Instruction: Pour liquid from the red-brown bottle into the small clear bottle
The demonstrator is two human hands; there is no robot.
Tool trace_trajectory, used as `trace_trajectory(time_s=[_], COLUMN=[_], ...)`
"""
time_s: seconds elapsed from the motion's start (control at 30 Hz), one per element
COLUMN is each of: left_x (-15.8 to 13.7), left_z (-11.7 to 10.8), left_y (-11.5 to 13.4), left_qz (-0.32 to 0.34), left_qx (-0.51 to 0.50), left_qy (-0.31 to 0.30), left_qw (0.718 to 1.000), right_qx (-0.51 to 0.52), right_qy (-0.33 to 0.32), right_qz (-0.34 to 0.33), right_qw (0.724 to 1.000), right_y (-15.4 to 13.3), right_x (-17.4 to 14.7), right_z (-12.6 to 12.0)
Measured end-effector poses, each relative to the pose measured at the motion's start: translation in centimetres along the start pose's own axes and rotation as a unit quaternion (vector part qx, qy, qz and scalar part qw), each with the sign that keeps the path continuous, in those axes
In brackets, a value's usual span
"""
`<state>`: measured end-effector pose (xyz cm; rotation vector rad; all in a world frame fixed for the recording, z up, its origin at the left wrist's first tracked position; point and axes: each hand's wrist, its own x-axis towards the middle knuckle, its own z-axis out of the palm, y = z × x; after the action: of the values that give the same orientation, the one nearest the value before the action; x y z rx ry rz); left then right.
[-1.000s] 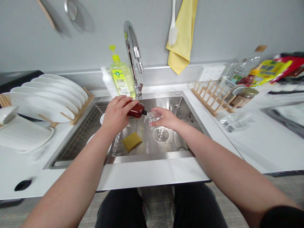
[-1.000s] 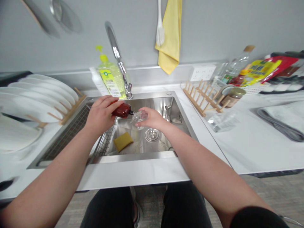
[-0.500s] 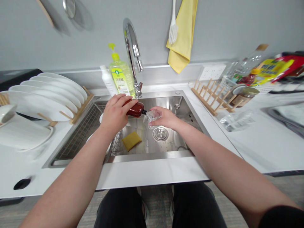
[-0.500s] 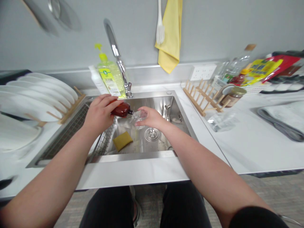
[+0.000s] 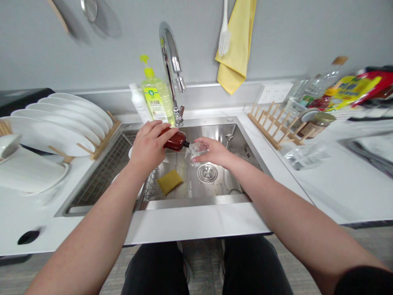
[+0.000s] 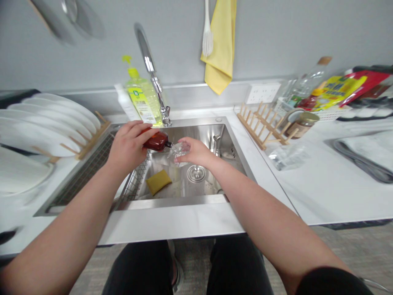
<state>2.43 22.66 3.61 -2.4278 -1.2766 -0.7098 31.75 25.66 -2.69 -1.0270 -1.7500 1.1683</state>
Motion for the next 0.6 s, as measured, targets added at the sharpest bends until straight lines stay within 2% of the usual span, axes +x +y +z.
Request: trace_trajectory(time_s=[0.6], left_x=[0.05], left_z=[-0.03], left_y=[-0.26], left_qz=[0.009], left_qx=[-0.016], left_qy=[0.001], left_qw=[1.0], right_qx=[-0.01], right_qy=[-0.007], right_qz=[-0.007], right_qw=[1.0], right_y=[0.01], right_x=[0.01], right_z=[-0.03])
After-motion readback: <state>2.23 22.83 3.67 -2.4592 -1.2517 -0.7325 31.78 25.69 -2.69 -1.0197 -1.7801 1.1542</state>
